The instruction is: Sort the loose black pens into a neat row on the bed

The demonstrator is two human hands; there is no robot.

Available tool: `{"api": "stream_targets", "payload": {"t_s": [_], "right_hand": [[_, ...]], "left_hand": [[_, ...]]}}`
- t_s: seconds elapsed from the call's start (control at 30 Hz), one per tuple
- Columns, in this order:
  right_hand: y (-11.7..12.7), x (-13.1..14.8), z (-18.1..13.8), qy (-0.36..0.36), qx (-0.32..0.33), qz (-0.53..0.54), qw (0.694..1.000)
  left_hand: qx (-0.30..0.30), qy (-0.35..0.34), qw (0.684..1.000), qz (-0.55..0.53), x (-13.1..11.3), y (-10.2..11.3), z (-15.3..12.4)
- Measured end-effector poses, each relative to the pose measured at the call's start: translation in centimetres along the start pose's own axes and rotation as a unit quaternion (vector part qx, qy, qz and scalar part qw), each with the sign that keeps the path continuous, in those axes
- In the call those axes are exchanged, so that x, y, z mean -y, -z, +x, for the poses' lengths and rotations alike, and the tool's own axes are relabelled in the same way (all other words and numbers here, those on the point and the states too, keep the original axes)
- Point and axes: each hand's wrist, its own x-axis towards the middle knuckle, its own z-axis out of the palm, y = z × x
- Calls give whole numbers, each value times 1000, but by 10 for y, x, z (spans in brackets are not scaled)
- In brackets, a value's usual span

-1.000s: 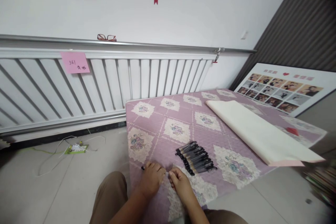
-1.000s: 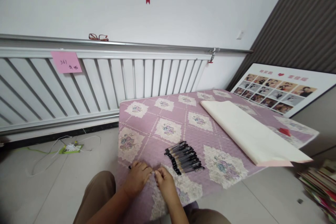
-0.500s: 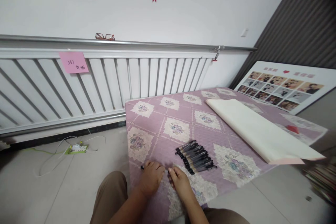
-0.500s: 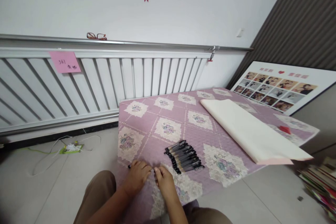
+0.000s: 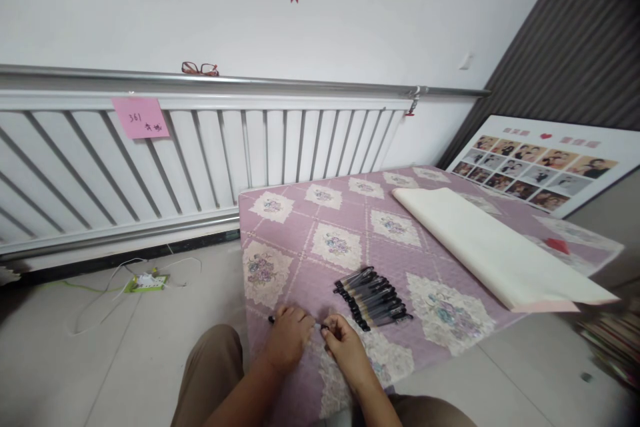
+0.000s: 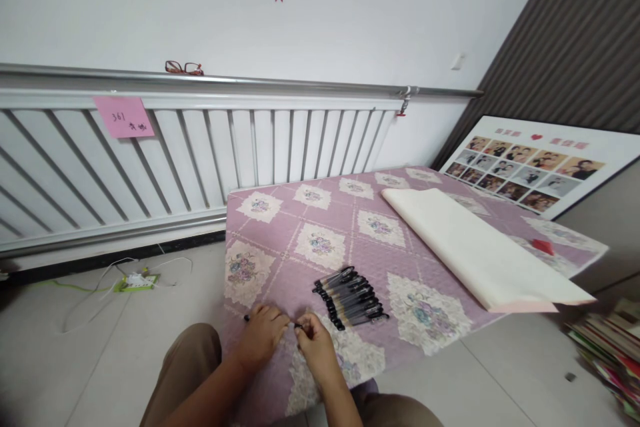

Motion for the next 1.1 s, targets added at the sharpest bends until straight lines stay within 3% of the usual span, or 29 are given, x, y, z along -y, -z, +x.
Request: {"api": "stream_targets", "payload": {"t_s": [0.13, 0.37, 0.6, 0.83, 1.1], "right_hand": [[-2, 2, 1, -2, -12, -28, 1000], [-4, -2, 4, -13, 23, -80, 996], [0, 0, 0, -31, 29, -18, 999], [3, 5, 0, -44, -30, 27, 998], [4, 3, 0, -35, -19, 53, 998]], "left_hand": [[-5, 9, 1000, 5, 1, -2, 0], [-17, -3, 1000, 7, 2, -1, -1], [-4, 8, 1000, -3, 2, -2, 0], [1, 36, 999, -5, 4, -3, 2], [11, 36, 999, -1, 2, -1, 2]]}}
